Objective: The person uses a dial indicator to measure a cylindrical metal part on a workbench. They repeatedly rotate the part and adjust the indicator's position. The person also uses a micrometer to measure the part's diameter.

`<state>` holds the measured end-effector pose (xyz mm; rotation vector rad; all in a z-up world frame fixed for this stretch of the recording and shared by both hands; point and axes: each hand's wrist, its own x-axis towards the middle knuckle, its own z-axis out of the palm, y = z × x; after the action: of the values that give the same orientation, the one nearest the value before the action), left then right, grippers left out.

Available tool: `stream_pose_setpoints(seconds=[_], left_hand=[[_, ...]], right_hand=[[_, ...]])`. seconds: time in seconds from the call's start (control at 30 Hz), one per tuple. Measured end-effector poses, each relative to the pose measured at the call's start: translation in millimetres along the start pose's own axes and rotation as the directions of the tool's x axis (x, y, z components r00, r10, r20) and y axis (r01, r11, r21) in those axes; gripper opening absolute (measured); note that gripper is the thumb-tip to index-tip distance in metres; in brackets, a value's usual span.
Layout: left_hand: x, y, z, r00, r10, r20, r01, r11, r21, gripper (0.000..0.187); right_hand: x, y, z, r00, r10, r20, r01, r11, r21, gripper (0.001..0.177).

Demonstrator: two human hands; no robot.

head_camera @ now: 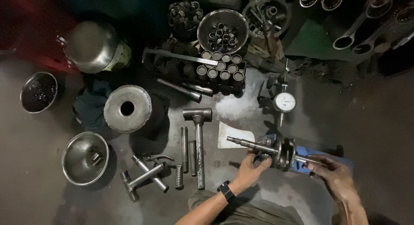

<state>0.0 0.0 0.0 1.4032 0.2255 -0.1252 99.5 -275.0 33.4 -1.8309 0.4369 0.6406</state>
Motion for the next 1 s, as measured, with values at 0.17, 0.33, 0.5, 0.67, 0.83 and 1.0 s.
stream_pose_setpoints(seconds=[0.17,0.33,0.5,0.67,0.83,1.0], left_hand=[[-1,7,1,1.0,0.022,-0.015,-0.023,0.999,-0.038,0.08],[2,-6,-1,1.0,0.01,-0.001,-0.01,1.0,0.001,0.074],[10,-106,-5,0.988,-0.154,-0.022,0.149,0.975,-0.165,0.056],[8,-13,-15,0.998,-0.063,-0.029,0.053,0.961,-0.272,0.059],[14,-18,-15,0.997,0.07,-0.046,-0.081,0.928,-0.362,0.055],[12,31,-10,0.997,-0.076,-0.031,0.041,0.791,-0.611,0.043]], right_hand=[[12,15,-8,0.999,0.034,-0.021,-0.037,0.99,-0.135,0.044],[11,14,-1,0.998,0.067,-0.011,-0.068,0.998,-0.017,0.049],[19,31,-6,0.988,-0.097,0.12,0.084,0.991,0.102,0.038],[-1,1,-3,0.978,-0.125,0.169,0.112,0.99,0.082,0.044],[-16,-16,24,0.949,-0.253,0.19,0.302,0.904,-0.304,0.087],[27,24,75,0.854,-0.429,0.293,0.448,0.323,-0.834,0.072]])
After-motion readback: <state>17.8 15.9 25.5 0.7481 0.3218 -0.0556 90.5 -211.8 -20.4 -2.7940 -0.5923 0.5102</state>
